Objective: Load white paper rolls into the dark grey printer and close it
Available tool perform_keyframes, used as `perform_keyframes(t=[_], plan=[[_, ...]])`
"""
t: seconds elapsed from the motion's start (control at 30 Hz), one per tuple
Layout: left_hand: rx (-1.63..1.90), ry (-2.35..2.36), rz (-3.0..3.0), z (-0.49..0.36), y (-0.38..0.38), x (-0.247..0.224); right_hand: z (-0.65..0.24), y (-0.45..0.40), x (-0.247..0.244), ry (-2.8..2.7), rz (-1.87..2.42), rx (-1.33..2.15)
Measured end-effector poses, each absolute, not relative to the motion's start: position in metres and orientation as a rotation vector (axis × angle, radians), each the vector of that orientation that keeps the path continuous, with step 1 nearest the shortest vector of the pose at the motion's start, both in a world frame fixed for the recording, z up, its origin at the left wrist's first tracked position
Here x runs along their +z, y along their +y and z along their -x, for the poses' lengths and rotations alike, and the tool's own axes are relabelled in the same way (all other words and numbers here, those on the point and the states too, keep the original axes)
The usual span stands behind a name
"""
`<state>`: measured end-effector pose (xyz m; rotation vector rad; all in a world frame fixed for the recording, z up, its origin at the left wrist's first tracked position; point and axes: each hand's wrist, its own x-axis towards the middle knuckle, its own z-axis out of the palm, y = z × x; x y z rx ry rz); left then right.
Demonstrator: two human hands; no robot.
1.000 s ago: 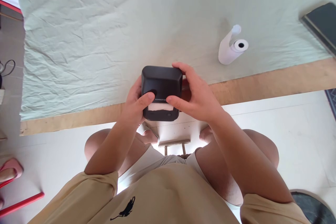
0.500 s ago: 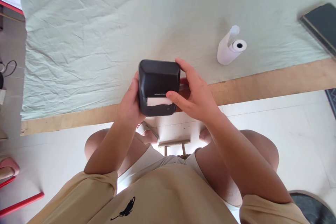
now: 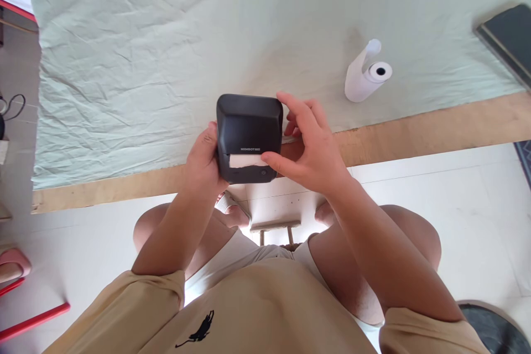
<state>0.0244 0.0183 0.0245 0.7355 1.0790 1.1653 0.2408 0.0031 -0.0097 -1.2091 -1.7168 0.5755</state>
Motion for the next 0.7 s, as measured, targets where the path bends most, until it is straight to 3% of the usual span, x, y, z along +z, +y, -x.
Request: perform_keyframes(t=[0.43, 0.57, 0.7], plan=[[0.97, 0.927, -0.885, -0.015, 0.017, 0.013, -0.214, -0.005, 0.027, -1.362, 1.094, 0.32], [0.935, 0.889, -1.013, -0.012, 0.015, 0.013, -0.215, -0.004, 0.042, -1.701, 1.376, 0.087], [0.92, 0.855, -1.083, -0.008, 0.015, 0.008, -0.217, -0.005, 0.06, -2.063, 1.662, 0.158]])
